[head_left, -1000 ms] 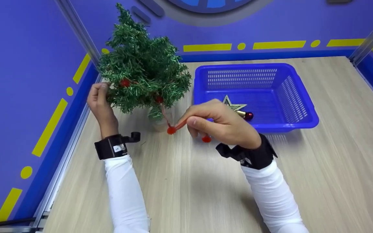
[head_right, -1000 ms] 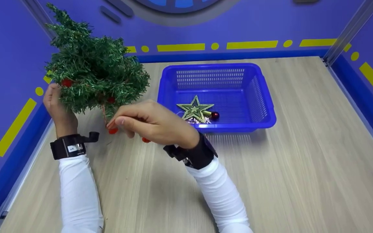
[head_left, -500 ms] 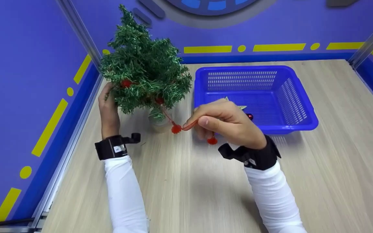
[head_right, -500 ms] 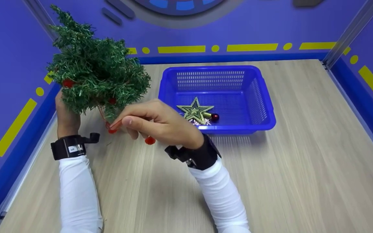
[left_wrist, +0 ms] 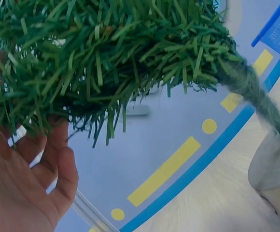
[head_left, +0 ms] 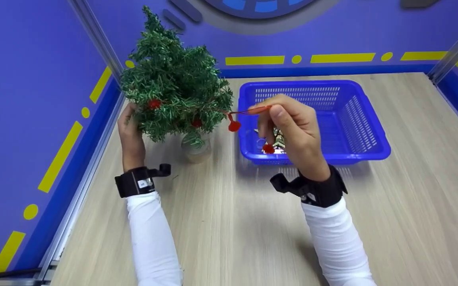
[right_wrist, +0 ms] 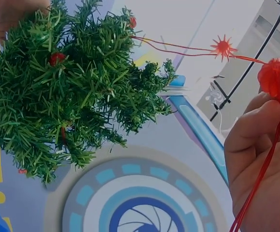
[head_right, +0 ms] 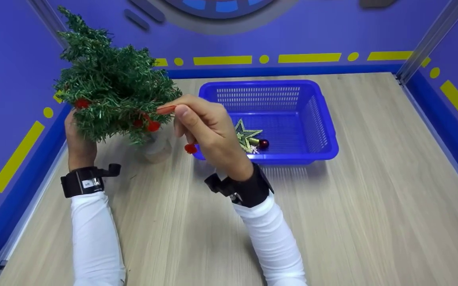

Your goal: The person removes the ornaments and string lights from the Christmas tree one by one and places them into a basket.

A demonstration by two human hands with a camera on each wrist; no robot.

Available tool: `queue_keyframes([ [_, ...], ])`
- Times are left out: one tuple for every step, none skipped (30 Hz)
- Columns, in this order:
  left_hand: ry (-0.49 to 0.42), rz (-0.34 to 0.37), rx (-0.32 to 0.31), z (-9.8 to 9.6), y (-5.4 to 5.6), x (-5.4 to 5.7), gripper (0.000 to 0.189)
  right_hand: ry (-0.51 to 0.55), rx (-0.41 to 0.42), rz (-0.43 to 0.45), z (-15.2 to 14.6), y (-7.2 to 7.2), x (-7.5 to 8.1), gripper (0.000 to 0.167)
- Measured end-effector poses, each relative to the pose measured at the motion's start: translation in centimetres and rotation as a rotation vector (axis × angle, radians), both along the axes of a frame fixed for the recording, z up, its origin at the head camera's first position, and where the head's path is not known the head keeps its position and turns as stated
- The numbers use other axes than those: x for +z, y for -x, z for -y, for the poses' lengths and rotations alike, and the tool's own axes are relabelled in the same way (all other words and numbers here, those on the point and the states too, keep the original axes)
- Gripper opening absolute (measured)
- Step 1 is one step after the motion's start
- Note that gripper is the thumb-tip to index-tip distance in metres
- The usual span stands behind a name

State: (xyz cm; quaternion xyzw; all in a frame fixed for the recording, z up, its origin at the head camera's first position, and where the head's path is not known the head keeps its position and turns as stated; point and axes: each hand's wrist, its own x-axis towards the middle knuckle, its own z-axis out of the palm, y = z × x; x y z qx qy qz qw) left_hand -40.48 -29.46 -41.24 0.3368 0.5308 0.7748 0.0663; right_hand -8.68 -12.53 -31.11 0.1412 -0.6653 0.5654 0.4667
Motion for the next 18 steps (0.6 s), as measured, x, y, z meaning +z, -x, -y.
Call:
queue_keyframes([
  [-0.026,0.006,-0.002,0.0,0.1,-0.1,0.020,0.001,-0.003,0.000,0.0,0.0,0.0,0.045],
  [-0.058,0.022,-0.004,0.1,0.1,-0.2,0.022,0.002,-0.008,0.000,-0.1,0.0,0.0,0.046],
  [-0.094,0.049,-0.006,0.2,0.1,-0.3,0.025,0.004,-0.012,-0.001,-0.1,0.0,0.0,0.047],
  [-0.126,0.072,-0.002,0.2,0.2,-0.4,0.029,0.005,-0.018,-0.003,-0.2,0.0,0.1,0.047],
  [-0.149,0.089,0.015,0.3,0.2,-0.4,0.032,0.005,-0.024,-0.006,-0.2,0.0,0.2,0.047],
  [-0.176,0.099,0.029,0.3,0.3,-0.4,0.036,0.007,-0.029,-0.009,-0.2,0.1,0.2,0.048],
  [-0.194,0.113,0.048,0.3,0.3,-0.4,0.040,0.008,-0.034,-0.011,-0.3,0.1,0.3,0.048],
  [-0.209,0.132,0.066,0.4,0.4,-0.3,0.042,0.009,-0.038,-0.013,-0.3,0.1,0.3,0.048],
  [-0.214,0.142,0.092,0.4,0.5,-0.2,0.043,0.011,-0.040,-0.014,-0.4,0.2,0.3,0.048],
  [-0.207,0.148,0.126,0.4,0.6,-0.2,0.042,0.014,-0.040,-0.016,-0.4,0.2,0.3,0.048],
  [-0.198,0.163,0.155,0.4,0.7,-0.1,0.039,0.016,-0.040,-0.017,-0.4,0.2,0.3,0.048],
  [-0.185,0.177,0.175,0.5,0.8,0.0,0.036,0.018,-0.040,-0.018,-0.4,0.2,0.4,0.047],
  [-0.159,0.189,0.186,0.5,0.8,0.1,0.033,0.021,-0.039,-0.019,-0.5,0.2,0.4,0.047],
  [-0.117,0.205,0.189,0.6,0.9,0.1,0.030,0.024,-0.038,-0.020,-0.5,0.2,0.4,0.047],
  [-0.073,0.222,0.178,0.7,0.9,0.1,0.030,0.029,-0.037,-0.022,-0.5,0.2,0.4,0.047],
  [-0.011,0.247,0.151,0.9,0.8,0.1,0.032,0.034,-0.037,-0.023,-0.5,0.2,0.4,0.046],
  [0.044,0.269,0.108,1.0,0.7,0.1,0.039,0.040,-0.040,-0.025,-0.5,0.2,0.3,0.046],
  [0.089,0.277,0.055,1.2,0.7,0.1,0.050,0.048,-0.041,-0.027,-0.5,0.2,0.3,0.046],
])
